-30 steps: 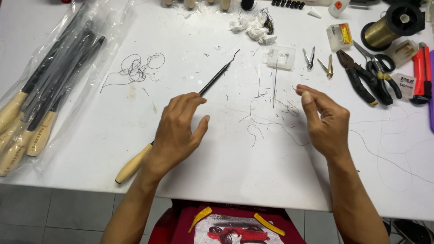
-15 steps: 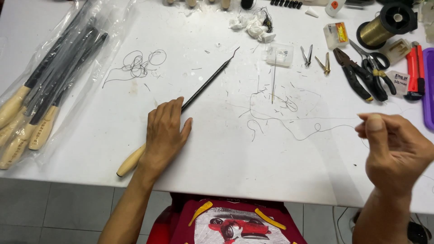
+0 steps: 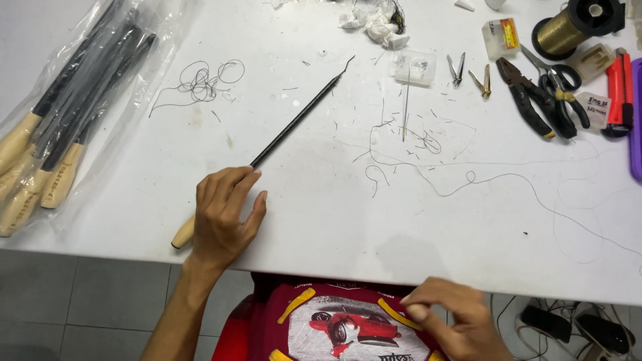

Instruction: The person wraps a thin black wire around a slender metal rod, then uses pliers to trim the excess wire and continues wrapping the remaining length. The workspace contains various tools and wire scraps.

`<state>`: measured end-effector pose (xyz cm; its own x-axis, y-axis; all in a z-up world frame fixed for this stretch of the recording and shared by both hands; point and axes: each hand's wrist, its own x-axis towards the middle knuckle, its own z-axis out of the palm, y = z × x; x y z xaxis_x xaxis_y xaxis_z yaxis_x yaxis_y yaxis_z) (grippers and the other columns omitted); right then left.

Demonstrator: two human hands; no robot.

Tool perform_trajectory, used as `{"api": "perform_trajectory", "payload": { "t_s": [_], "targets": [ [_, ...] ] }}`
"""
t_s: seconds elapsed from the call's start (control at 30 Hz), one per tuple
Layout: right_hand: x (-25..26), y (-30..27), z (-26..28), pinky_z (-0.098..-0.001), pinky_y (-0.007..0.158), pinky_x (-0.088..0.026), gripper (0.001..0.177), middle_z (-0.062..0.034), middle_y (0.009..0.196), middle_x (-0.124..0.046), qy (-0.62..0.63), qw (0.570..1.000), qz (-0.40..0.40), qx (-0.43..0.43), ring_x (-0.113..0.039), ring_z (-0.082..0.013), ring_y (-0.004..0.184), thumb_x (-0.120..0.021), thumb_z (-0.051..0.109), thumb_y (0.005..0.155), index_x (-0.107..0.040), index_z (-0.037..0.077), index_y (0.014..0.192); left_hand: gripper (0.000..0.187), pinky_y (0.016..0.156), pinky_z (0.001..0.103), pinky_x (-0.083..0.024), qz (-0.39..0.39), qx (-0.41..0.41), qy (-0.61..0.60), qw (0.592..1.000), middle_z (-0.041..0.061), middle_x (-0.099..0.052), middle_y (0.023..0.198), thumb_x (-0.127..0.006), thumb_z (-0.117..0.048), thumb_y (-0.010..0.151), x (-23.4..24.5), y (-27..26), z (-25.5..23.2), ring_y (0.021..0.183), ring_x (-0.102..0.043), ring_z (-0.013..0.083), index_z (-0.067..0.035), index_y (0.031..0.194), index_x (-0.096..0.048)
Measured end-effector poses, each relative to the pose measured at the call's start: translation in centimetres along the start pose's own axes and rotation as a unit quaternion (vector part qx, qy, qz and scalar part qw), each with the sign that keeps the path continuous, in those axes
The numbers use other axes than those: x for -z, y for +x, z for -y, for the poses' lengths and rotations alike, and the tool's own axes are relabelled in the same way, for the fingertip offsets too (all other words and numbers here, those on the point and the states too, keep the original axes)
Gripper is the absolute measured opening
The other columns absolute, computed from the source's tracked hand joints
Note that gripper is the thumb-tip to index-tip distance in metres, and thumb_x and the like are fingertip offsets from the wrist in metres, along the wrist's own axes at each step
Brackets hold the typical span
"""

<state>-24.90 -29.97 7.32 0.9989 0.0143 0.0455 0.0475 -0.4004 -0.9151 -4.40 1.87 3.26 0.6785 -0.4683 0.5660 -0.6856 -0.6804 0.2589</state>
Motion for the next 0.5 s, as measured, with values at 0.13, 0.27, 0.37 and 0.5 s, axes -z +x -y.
{"api": "perform_trajectory", "payload": {
  "t_s": [0.13,0.27,0.37,0.5],
  "targets": [
    [-0.7,-0.2,0.4,-0.0300,0.063,-0.061,0.025,-0.0014,0.089,-0.085,0.036,0.984,0.161,-0.061,-0.079,-0.0153,0.080,-0.067,0.032,0.093,-0.082,0.014,0.101,0.018,0.084,0.041,-0.045,-0.021,-0.026,-0.035,0.999,0.011,-0.070,0.105,-0.074,-0.010,0.094,1.1,-1.2,-1.9,0.095,-0.063,0.0268,-0.002,0.110,-0.070],
    [-0.2,-0.2,-0.3,-0.0347,0.075,-0.062,0.037,-0.0018,0.102,-0.087,0.046,0.964,0.244,-0.093,-0.082,-0.0181,0.094,-0.063,0.043,0.095,-0.082,0.016,0.111,0.009,0.069,0.032,-0.053,0.065,-0.003,-0.322,0.944,0.008,-0.071,0.082,-0.068,-0.012,0.093,3.3,-1.8,-5.2,0.074,-0.065,0.0189,-0.004,0.092,-0.071],
    [0.0,-0.3,-0.8,-0.0374,0.081,-0.064,0.043,-0.0042,0.110,-0.086,0.067,0.952,0.286,-0.087,-0.081,-0.0199,0.102,-0.059,0.048,0.098,-0.081,0.015,0.116,0.019,0.061,0.028,-0.052,0.249,0.038,-0.494,0.832,0.002,-0.068,0.073,-0.065,-0.024,0.096,5.1,-2.9,-6.7,0.065,-0.061,0.0133,-0.011,0.082,-0.068],
    [0.4,-0.7,-1.3,-0.0425,0.097,-0.058,0.046,-0.0055,0.127,-0.080,0.082,0.936,0.318,-0.122,-0.073,-0.0229,0.122,-0.056,0.048,0.099,-0.078,0.015,0.124,0.031,0.059,0.030,-0.045,0.501,0.139,-0.478,0.708,-0.001,-0.063,0.073,-0.072,-0.035,0.096,6.0,-4.6,-7.2,0.066,-0.054,0.0129,-0.012,0.078,-0.061]
  ]
}}
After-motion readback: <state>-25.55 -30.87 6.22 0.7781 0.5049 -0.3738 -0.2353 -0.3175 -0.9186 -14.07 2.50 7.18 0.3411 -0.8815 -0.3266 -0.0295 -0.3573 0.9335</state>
